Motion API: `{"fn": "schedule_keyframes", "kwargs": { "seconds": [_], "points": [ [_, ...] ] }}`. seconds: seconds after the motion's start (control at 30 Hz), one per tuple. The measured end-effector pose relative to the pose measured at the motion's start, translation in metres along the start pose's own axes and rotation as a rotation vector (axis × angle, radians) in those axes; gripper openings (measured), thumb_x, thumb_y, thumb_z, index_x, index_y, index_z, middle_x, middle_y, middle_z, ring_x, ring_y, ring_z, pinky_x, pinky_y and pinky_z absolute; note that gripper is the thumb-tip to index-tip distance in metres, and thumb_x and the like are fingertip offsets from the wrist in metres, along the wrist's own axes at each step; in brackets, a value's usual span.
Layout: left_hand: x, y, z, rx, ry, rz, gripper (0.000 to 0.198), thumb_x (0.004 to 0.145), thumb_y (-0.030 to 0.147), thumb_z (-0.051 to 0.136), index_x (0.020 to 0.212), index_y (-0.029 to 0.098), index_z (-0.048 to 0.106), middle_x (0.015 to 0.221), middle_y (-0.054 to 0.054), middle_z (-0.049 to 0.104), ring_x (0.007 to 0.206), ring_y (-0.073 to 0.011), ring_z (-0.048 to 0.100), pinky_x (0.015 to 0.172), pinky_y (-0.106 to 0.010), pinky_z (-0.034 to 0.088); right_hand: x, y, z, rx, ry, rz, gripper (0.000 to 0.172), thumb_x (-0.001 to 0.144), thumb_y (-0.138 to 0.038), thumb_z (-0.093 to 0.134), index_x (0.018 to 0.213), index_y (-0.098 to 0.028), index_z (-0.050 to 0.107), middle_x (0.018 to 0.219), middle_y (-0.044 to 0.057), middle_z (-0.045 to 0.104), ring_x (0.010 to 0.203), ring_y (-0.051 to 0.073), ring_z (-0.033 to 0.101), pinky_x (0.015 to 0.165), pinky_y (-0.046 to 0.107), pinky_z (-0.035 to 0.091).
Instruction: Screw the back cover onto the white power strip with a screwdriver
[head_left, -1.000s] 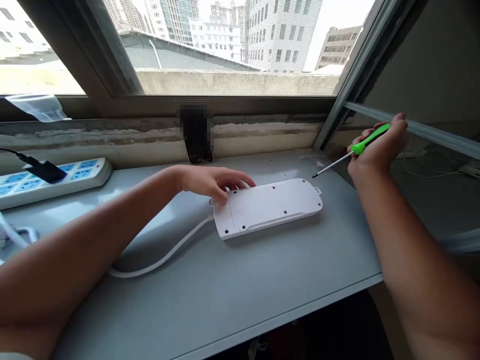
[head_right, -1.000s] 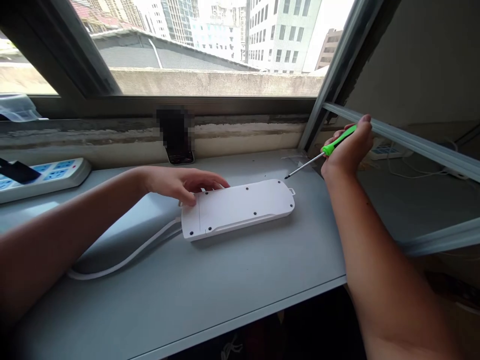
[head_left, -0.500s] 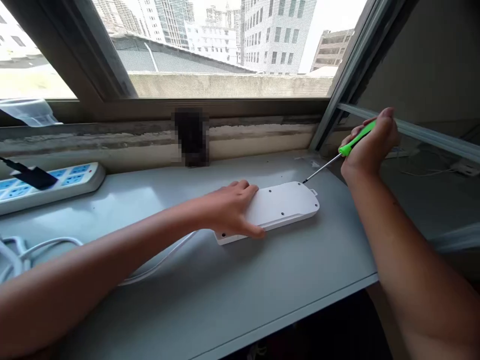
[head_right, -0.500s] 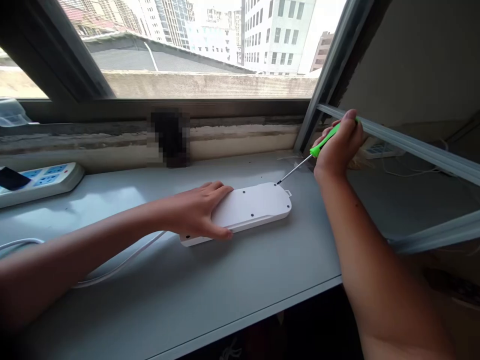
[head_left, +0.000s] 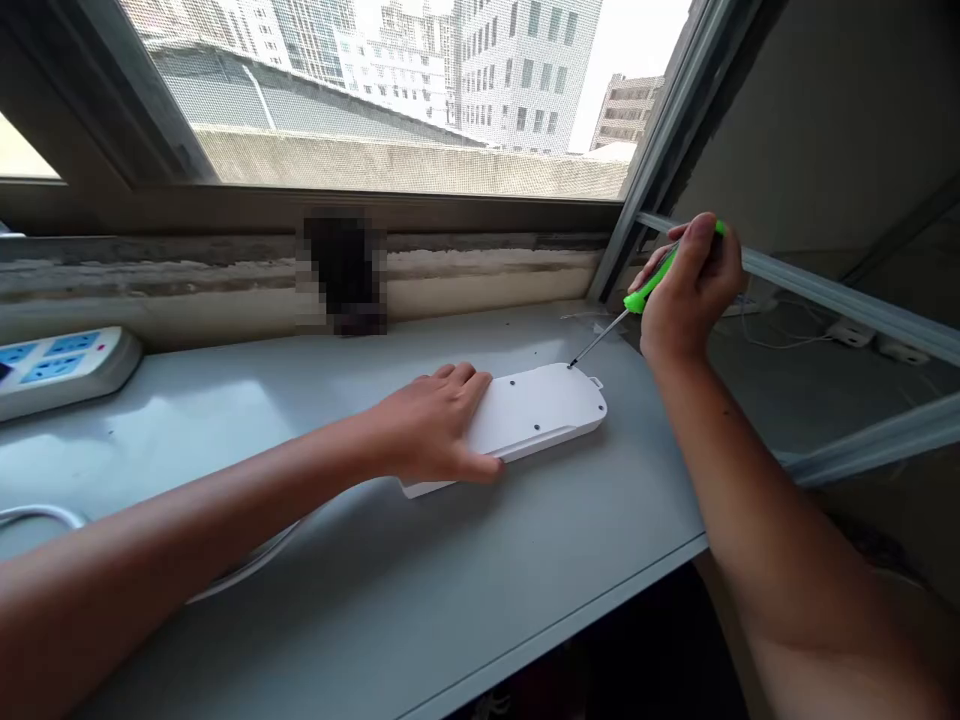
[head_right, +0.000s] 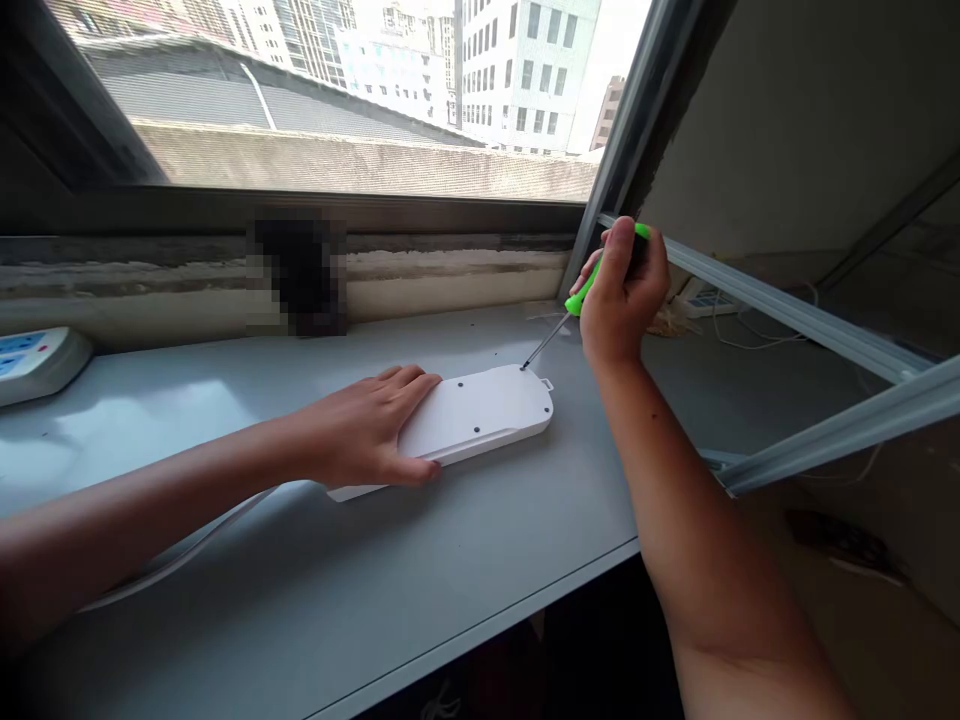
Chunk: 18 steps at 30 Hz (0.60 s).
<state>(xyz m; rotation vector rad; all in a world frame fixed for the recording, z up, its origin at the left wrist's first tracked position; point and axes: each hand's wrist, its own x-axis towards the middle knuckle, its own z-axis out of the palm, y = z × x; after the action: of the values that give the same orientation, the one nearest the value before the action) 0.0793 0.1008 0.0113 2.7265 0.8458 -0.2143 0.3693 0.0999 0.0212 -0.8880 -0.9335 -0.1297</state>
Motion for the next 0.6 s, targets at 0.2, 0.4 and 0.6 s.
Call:
{"fn": "schedule_keyframes", "kwargs": {
  "seconds": [0.2, 0.4, 0.6],
  "points": [
    [0.002, 0.0, 0.001, -0.003, 0.016, 0.012, 0.077, 0.081, 0.073, 0.062, 0.134, 0.018, 0.053, 0.132, -0.017, 0.058, 0.123, -0.0381, 0.055, 0.103, -0.049, 0.048, -0.004, -0.011, 0.0, -0.042, -0.073, -0.03, 0.04, 0.103, -0.064, 0.052, 0.085, -0.029, 0.06, 0.059, -0.003, 0.048, 0.045, 0.014, 0.052, 0.047, 0.031, 0.04],
    [0.001, 0.001, 0.001, -0.011, 0.005, 0.012, 0.077, 0.081, 0.073, 0.061, 0.134, 0.017, 0.054, 0.129, -0.016, 0.059, 0.12, -0.0376, 0.055, 0.102, -0.049, 0.049, -0.012, -0.02, 0.0, -0.034, -0.148, -0.039, 0.037, 0.102, -0.064, 0.055, 0.087, -0.031, 0.063, 0.064, -0.002, 0.051, 0.049, 0.014, 0.049, 0.051, 0.033, 0.044],
    [0.001, 0.003, -0.001, -0.017, 0.0, 0.011, 0.076, 0.082, 0.072, 0.061, 0.134, 0.017, 0.054, 0.13, -0.016, 0.059, 0.12, -0.0368, 0.056, 0.101, -0.048, 0.049, -0.012, -0.019, 0.002, 0.053, -0.261, 0.106, 0.038, 0.097, -0.069, 0.062, 0.099, -0.032, 0.065, 0.065, -0.003, 0.058, 0.052, 0.013, 0.051, 0.052, 0.031, 0.045]
  ]
}}
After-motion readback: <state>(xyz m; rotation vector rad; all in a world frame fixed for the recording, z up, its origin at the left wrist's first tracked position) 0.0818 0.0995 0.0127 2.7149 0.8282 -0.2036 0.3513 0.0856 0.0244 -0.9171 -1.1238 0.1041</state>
